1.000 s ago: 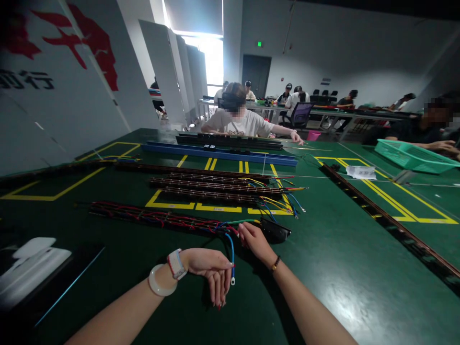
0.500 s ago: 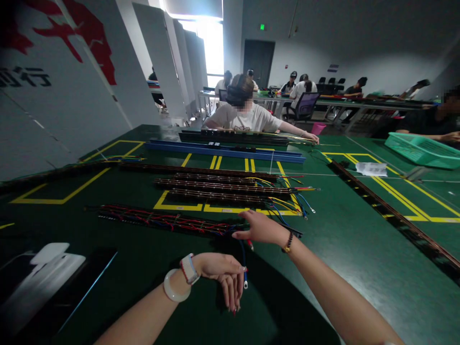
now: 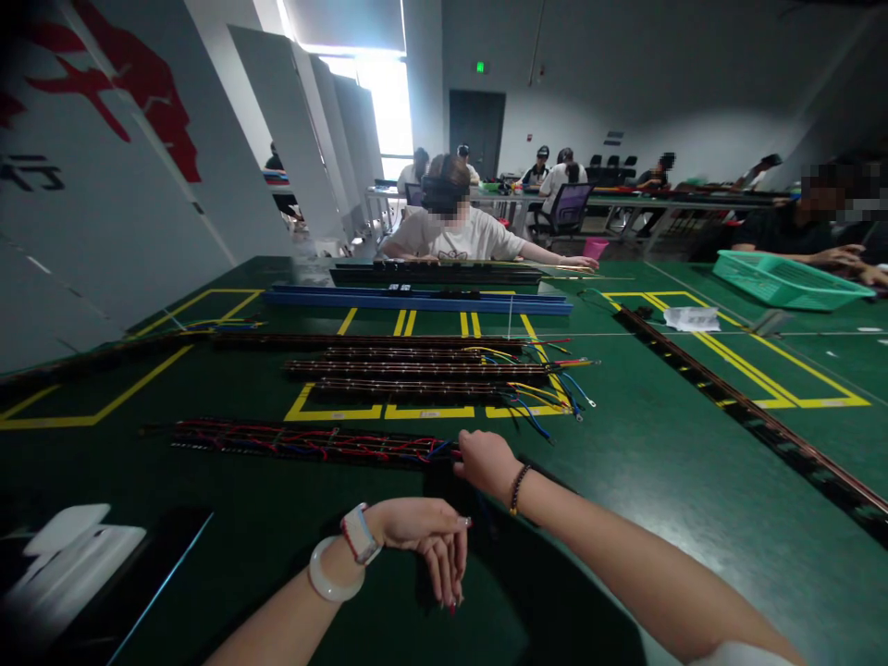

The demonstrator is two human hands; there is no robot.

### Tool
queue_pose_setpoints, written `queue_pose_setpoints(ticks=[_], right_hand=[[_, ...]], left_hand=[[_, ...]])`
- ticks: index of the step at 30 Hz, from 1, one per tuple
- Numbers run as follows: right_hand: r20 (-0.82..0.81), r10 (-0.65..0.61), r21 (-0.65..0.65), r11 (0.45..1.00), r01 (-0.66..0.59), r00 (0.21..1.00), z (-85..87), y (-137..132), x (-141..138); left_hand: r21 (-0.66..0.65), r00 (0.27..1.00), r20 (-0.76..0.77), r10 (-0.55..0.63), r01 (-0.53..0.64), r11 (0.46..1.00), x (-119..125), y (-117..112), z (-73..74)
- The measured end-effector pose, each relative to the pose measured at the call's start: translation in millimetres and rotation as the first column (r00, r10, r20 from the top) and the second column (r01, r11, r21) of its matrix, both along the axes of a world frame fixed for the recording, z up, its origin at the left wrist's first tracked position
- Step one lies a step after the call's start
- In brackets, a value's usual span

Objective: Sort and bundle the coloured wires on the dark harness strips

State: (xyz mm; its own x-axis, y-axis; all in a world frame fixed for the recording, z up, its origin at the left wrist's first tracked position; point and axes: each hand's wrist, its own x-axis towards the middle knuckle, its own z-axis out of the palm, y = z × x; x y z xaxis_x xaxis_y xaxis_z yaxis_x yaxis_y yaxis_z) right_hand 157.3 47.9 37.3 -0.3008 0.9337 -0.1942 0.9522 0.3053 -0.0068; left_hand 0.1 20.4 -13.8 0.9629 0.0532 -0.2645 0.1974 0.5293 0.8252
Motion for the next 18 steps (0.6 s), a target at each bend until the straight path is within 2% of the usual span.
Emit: queue_pose_setpoints(ticks=[5, 8, 12, 18], right_hand=[[-0.001, -0.081, 0.065, 0.995, 0.080, 0.997, 8.2, 13, 36], [0.070, -0.160, 0.122, 0.981, 0.150, 0.985, 12.7, 22, 72], [0.161, -0.202, 0.158, 0.972, 0.177, 0.966, 11.0, 24, 114], [0.201, -0.245, 0.190, 0.960, 0.207, 0.949, -2.5, 17, 132]], left_hand=[[-0.056, 0.990, -0.140, -0.028, 0.020, 0.998, 1, 1, 4.9], [-0.065, 0.986, -0.163, -0.020, 0.010, 0.998, 2, 2, 7.6], [-0.066, 0.986, -0.164, -0.011, 0.001, 0.998, 2, 2, 9.2], [-0.064, 0.987, -0.163, 0.008, -0.019, 0.998, 1, 0, 10.0]])
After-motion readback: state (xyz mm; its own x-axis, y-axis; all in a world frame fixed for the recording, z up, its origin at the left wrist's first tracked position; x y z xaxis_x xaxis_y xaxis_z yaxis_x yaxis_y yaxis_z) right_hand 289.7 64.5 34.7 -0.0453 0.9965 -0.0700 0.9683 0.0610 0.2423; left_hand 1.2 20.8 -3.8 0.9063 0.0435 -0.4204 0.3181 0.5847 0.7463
